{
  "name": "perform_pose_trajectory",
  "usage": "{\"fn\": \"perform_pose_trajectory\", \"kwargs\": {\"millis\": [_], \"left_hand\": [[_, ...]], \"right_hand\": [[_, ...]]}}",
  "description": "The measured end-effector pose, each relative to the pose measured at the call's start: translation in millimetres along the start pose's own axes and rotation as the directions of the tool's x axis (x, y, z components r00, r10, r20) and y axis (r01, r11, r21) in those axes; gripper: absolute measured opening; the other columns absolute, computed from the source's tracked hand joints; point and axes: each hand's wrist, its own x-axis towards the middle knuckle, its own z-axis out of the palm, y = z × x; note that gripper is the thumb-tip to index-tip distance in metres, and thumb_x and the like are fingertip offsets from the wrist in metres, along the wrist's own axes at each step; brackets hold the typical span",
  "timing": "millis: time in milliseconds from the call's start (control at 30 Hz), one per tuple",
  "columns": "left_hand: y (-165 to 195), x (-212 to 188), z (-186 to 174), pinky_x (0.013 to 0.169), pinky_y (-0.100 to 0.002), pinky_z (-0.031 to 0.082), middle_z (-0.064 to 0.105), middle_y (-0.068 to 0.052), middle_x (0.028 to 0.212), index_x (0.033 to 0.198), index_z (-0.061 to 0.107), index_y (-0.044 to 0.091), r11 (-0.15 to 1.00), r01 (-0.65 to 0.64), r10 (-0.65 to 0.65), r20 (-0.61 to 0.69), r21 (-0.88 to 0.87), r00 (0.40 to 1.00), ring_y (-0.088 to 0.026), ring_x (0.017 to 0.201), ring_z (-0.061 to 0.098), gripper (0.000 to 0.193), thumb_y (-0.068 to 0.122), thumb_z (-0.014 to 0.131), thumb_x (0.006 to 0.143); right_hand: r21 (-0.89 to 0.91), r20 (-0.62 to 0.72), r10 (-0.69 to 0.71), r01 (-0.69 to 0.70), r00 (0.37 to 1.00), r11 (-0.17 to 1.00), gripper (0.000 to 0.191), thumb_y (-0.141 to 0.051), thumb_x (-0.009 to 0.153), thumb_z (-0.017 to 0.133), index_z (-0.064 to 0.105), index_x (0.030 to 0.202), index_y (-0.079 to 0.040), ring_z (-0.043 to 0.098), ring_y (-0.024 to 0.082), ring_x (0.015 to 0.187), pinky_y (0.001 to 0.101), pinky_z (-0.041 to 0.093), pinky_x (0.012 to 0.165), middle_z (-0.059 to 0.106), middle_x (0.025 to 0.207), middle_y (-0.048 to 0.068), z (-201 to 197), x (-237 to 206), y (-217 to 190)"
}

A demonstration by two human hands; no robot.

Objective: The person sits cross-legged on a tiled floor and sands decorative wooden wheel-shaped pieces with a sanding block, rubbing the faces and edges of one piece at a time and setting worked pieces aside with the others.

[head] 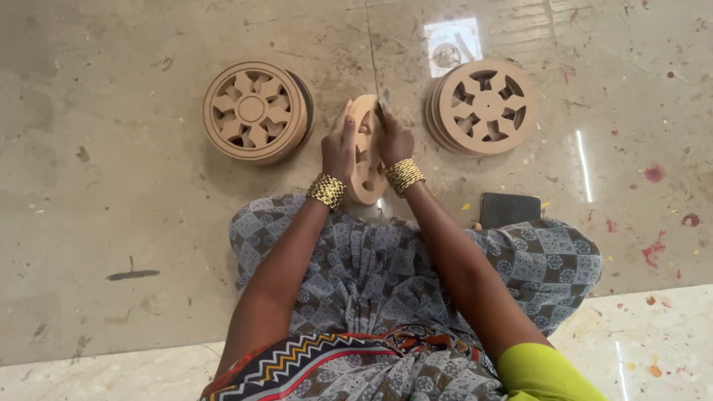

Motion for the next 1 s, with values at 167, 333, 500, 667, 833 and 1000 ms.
{"fn": "perform_pose_trajectory", "kwargs": {"millis": [167,333,500,667,833,1000], "left_hand": [[0.6,14.4,9.7,0.053,-0.027,0.055,0.078,-0.007,0.101,0.152,0.052,0.011,0.992,-0.123,0.122,-0.029,-0.040,0.992,-0.010,0.062,0.071,0.061,0.052,0.032,0.111],[1.2,34.4,17.6,0.086,-0.035,0.052,0.068,-0.023,0.124,0.153,0.051,0.005,0.996,0.024,-0.033,-0.118,-0.082,0.992,-0.026,0.106,0.066,0.067,0.055,0.037,0.110],[6.1,27.6,21.2,0.103,-0.033,0.051,0.063,-0.019,0.140,0.151,0.045,0.003,0.979,0.015,-0.023,-0.037,-0.201,0.999,-0.026,0.127,0.064,0.075,0.056,0.053,0.098],[16.9,31.4,30.4,0.104,-0.033,0.052,0.069,-0.019,0.136,0.146,0.052,0.001,0.969,0.057,-0.072,-0.053,-0.240,0.996,-0.026,0.126,0.067,0.070,0.053,0.056,0.099],[18.3,27.4,31.6,0.103,-0.035,0.051,0.068,-0.019,0.134,0.145,0.053,0.001,0.966,0.045,-0.062,-0.059,-0.256,0.996,-0.027,0.125,0.066,0.069,0.051,0.057,0.098],[26.1,25.3,35.0,0.103,-0.036,0.052,0.069,-0.021,0.132,0.144,0.057,-0.001,0.974,0.016,-0.032,-0.066,-0.224,0.997,-0.030,0.123,0.067,0.071,0.057,0.046,0.104]], "right_hand": [[0.111,-0.045,-0.044,0.049,0.998,0.993,0.039,-0.025,0.104,0.065,0.061,0.142,-0.030,0.075,0.027,0.069,0.0384,0.059,0.059,0.078,0.096,0.013,4.9,-11.9,9.4],[0.048,-0.171,-0.325,0.338,0.930,0.940,0.043,-0.018,0.102,0.060,0.058,0.145,-0.020,0.072,0.024,0.066,0.0342,0.057,0.053,0.077,0.116,0.017,4.9,-53.4,11.7],[-0.097,0.254,0.156,-0.136,0.954,0.986,0.037,-0.038,0.100,0.068,0.067,0.134,-0.022,0.068,0.023,0.056,0.0378,0.052,0.053,0.076,0.076,0.013,-6.3,-93.2,10.9],[0.081,-0.113,-0.209,0.218,0.971,0.973,0.035,-0.031,0.104,0.064,0.067,0.135,-0.015,0.072,0.028,0.067,0.0399,0.057,0.057,0.074,0.093,0.018,-12.4,-109.1,4.3],[-0.027,0.193,0.106,-0.103,0.975,0.994,0.025,-0.032,0.102,0.066,0.071,0.120,-0.016,0.073,0.030,0.067,0.0427,0.057,0.063,0.075,0.083,0.016,-14.4,-110.9,4.9],[0.106,0.043,-0.047,0.042,0.998,0.994,0.044,-0.025,0.089,0.069,0.068,0.131,-0.012,0.072,0.030,0.061,0.0433,0.055,0.057,0.072,0.079,0.019,-12.6,-104.0,13.9]]}}
